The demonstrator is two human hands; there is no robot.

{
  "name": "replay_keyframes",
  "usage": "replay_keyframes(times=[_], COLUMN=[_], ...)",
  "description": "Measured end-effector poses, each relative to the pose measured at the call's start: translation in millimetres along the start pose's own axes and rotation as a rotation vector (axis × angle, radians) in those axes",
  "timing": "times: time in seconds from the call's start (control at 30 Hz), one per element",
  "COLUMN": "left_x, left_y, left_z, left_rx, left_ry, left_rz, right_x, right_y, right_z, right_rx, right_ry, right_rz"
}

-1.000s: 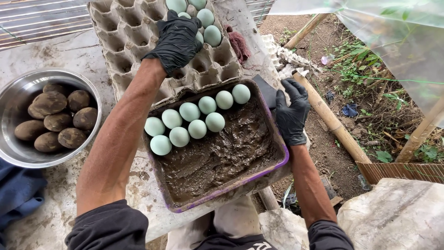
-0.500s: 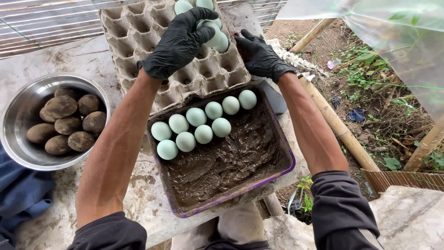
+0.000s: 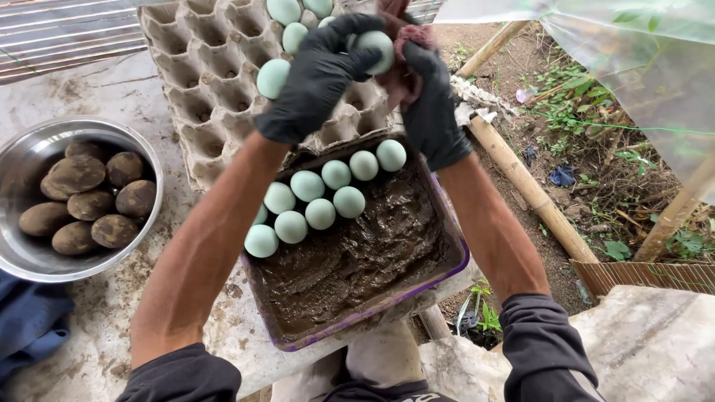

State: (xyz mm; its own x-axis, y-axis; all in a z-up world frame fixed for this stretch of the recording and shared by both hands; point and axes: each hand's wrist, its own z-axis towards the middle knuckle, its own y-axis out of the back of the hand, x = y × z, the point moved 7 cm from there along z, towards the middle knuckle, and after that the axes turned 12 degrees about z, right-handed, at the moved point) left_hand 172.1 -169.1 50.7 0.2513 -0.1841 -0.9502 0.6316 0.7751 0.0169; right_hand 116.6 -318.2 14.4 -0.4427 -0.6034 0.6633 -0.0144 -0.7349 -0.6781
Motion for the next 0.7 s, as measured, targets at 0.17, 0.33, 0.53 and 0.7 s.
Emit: replay_keyframes(times=[0.17,0.33,0.53,0.7], left_x=[-49.0,-67.4,-50.5,-17.7], left_y=[-46.6,-56.5,-44.5,-29.3], left_z=[-25.1,-47.2,-49.3,-40.0], left_rx=[-0.098,-0.066,-0.205,-0.294], left_ry=[-0.324,-0.63,-0.345,-0.09], left_rz=[0.464,0.824,0.556,0.002], right_x=[-9.5,8.4,18.4,25.0], right_y=[-20.9,-24.7,-57.6,-53.3], right_z=[-14.9,-24.4,-44.5,-70.6], right_rx=[-0.242,-0.403,-0.182,-0.12], right_ry=[-0.052,-0.099,-0.039,0.287], right_rz=[0.439,0.178,0.331,0.035])
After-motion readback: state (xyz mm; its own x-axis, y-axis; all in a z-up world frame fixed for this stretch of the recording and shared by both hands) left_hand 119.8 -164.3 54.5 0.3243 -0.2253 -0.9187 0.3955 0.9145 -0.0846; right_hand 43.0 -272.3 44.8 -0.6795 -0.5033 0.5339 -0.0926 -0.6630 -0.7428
